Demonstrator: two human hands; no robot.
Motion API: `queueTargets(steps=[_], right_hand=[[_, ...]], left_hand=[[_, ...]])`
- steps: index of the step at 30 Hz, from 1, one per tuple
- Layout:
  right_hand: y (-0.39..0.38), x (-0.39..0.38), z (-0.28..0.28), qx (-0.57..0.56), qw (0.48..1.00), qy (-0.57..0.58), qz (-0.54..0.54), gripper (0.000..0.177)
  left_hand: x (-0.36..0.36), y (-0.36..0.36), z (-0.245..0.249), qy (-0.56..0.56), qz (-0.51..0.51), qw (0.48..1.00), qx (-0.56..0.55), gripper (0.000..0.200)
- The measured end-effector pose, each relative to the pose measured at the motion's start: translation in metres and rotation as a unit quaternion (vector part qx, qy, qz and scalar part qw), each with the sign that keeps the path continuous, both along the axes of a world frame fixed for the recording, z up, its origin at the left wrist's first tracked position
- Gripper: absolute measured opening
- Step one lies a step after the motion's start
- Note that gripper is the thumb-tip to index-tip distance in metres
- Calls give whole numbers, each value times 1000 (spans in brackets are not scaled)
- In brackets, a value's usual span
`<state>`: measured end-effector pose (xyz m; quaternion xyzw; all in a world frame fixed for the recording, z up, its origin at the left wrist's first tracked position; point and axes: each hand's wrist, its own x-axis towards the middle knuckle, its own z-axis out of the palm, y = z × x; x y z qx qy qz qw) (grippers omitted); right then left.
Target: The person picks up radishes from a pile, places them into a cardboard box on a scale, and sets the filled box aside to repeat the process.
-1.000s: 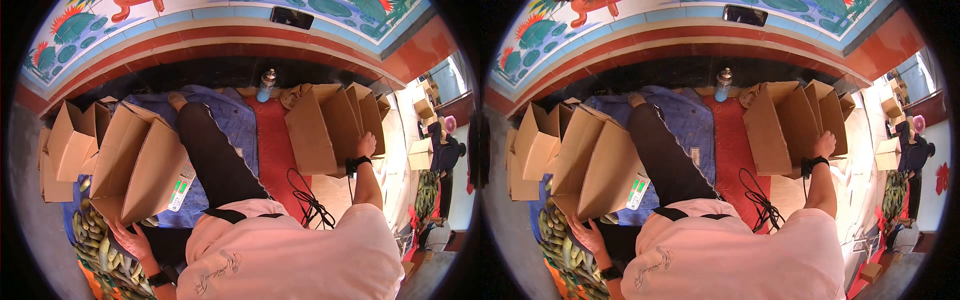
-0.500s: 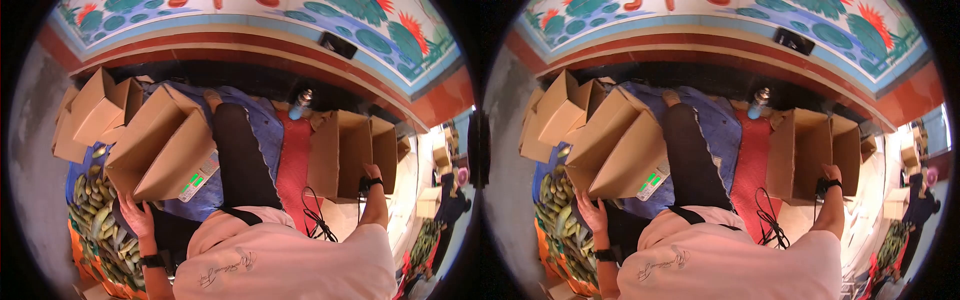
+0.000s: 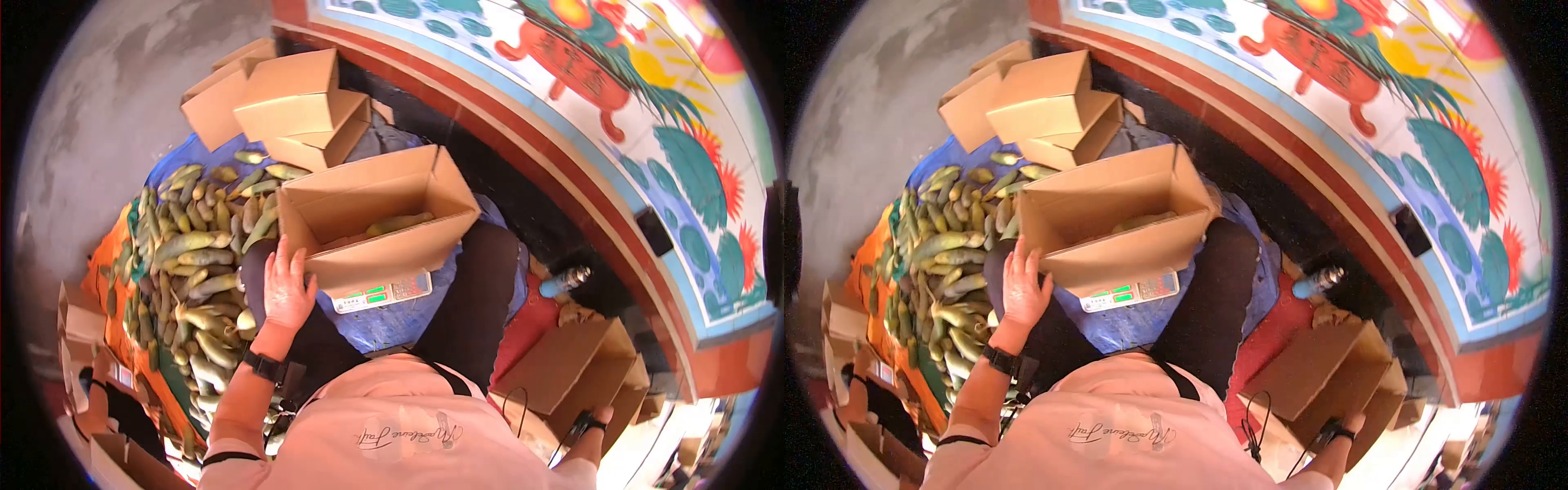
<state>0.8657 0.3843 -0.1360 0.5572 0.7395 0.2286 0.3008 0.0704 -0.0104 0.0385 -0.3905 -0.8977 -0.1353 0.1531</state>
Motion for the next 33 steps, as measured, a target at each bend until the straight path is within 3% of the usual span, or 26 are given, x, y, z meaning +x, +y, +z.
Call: queueTargets(steps=[2,5,7,8,10,11,12,14,15,18,20,23,26,28,30,32,33], right_hand=[[-24,-30,36,-19,999,-29,20,24],[-22,-12,36,10,996,-79,45,21],[-34,-5,62,58,993,22,102,21],[-40,-13,80,59,993,18,104,21],[-52,-36,120,63,992,96,44,20],[-64,-52,144,87,949,296,-68,14],[-68,-61,161,90,949,293,-67,14],[-76,-70,182,191,870,426,-158,18],[-69,-47,183,197,914,333,-121,26],[-107,-126,254,267,868,395,-134,33],[-124,-153,295,238,884,367,-165,35],[-121,-147,322,307,888,330,-97,39],[-127,-188,367,353,880,314,-52,44],[-132,-222,393,337,833,437,30,44],[-110,-234,407,330,812,476,70,43],[-88,-269,422,274,693,651,144,38],[-78,-294,429,272,688,655,153,38]], left_hand=[[-1,0,0,-16,-3,1000,8,53],[1,1,4,-28,3,1000,11,54],[0,1,5,-37,4,999,17,53],[0,0,5,-43,-1,999,20,53],[0,0,4,-52,-8,998,29,53],[-1,-1,4,-51,-12,998,32,53],[-2,-2,4,-50,-17,998,34,53],[-3,-3,2,-53,-21,998,39,53],[-3,-3,2,-54,-25,997,40,53],[-4,-2,2,-44,-30,996,65,51],[-4,-2,3,-50,-34,996,65,51],[-4,-4,2,-53,-40,995,80,51],[-6,-7,1,-50,-53,994,78,51],[-6,-8,1,-52,-50,994,81,50],[-7,-10,-2,-52,-56,994,82,49],[-7,-12,-5,-45,-46,995,80,49],[-7,-13,-7,-44,-55,994,82,48]])
